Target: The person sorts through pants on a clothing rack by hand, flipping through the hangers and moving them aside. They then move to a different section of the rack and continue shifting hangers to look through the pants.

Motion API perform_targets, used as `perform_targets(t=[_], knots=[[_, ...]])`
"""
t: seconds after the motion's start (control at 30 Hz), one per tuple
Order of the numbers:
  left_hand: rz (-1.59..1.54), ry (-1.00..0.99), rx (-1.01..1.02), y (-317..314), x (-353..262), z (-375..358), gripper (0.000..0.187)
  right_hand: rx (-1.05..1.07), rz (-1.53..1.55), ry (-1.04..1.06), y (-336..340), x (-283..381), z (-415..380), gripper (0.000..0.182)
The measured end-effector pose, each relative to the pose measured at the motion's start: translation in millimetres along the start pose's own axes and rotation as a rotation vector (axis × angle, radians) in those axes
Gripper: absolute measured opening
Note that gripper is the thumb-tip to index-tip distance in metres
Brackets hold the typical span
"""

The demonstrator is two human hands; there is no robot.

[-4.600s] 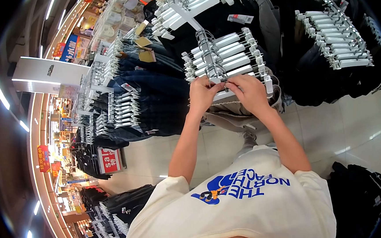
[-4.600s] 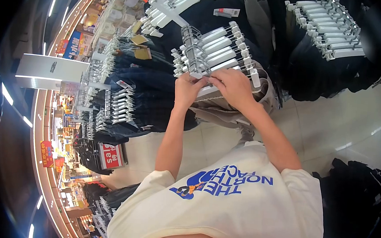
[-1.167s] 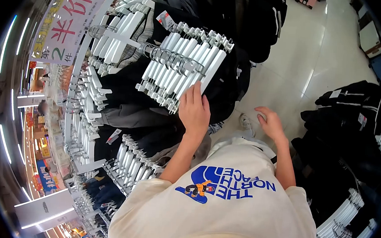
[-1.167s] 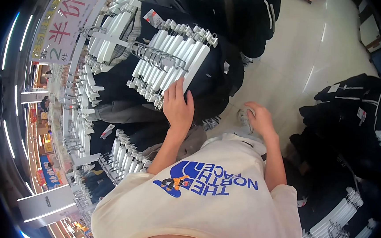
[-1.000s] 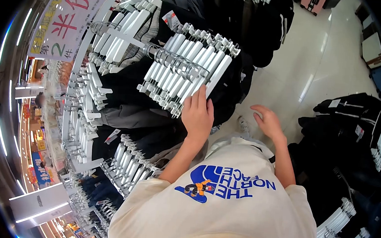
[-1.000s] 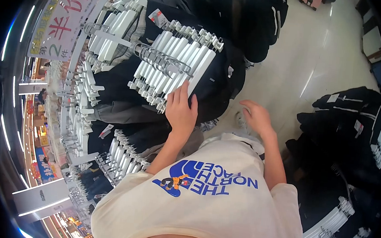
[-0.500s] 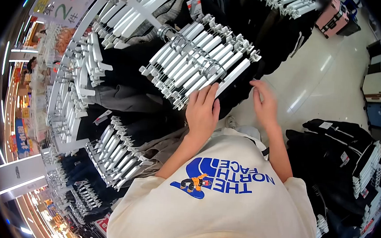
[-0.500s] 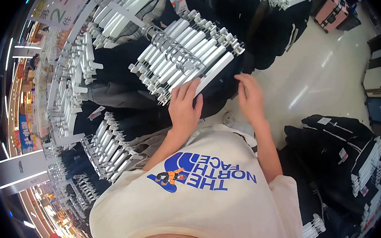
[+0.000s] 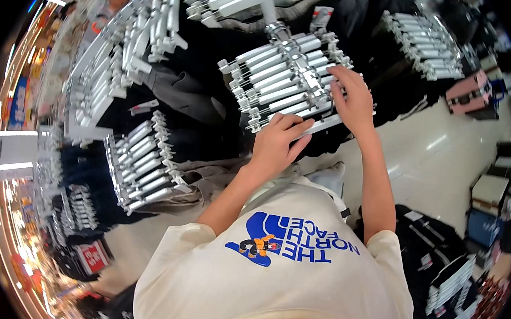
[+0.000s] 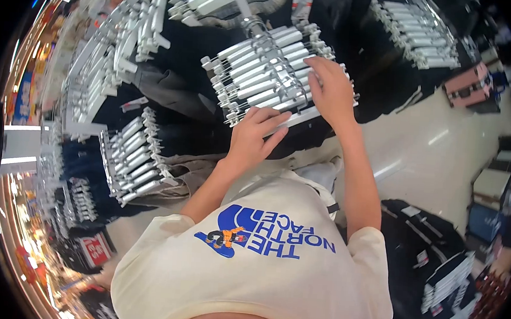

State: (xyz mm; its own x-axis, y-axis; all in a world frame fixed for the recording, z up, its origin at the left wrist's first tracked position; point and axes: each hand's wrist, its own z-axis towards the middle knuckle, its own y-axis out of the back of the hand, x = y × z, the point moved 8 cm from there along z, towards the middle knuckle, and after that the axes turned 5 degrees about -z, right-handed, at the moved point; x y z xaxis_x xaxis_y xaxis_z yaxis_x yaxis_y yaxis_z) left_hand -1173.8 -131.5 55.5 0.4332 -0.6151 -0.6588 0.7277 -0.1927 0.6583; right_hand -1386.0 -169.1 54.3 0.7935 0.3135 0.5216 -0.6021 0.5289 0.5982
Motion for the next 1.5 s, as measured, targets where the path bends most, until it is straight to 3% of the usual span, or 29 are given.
perform_targets(t=[0.07, 0.23, 0.37, 0.5, 0.6, 0.77, 0.97, 1.5], knots=[[0.005, 0.000, 0.039, -2.4, 1.9, -1.9, 0.031, 0.160, -0.015, 0.049, -13.3, 6.5, 11.2, 0.033], [0.034, 0.001, -0.049, -0.2, -4.5, -3.2, 0.025, 0.308, -0.060, 0.171, -29.6, 6.6, 26.8, 0.038], [-0.116, 0.213, -0.206, 16.8, 0.7, 1.8, 0.019, 0.335, -0.098, 0.231, -42.3, 3.9, 42.4, 0.043], [0.021, 0.205, -0.510, 50.9, 13.9, 18.2, 0.020, 0.375, -0.152, 0.342, -65.6, -7.2, 58.1, 0.049], [0.192, 0.245, -0.463, 54.6, 41.5, 38.7, 0.032, 0.425, -0.145, 0.437, -88.5, -19.7, 64.0, 0.054], [0.315, 0.225, -0.457, 41.5, 98.6, 80.2, 0.037, 0.479, -0.229, 0.500, -113.1, -36.2, 68.7, 0.056], [0.554, 0.268, -0.440, 25.6, 97.2, 95.8, 0.038, 0.517, -0.232, 0.495, -116.7, -33.7, 71.5, 0.058], [0.522, 0.362, -0.445, 9.5, 104.7, 84.4, 0.037, 0.549, -0.152, 0.568, -108.3, -31.0, 80.7, 0.061]])
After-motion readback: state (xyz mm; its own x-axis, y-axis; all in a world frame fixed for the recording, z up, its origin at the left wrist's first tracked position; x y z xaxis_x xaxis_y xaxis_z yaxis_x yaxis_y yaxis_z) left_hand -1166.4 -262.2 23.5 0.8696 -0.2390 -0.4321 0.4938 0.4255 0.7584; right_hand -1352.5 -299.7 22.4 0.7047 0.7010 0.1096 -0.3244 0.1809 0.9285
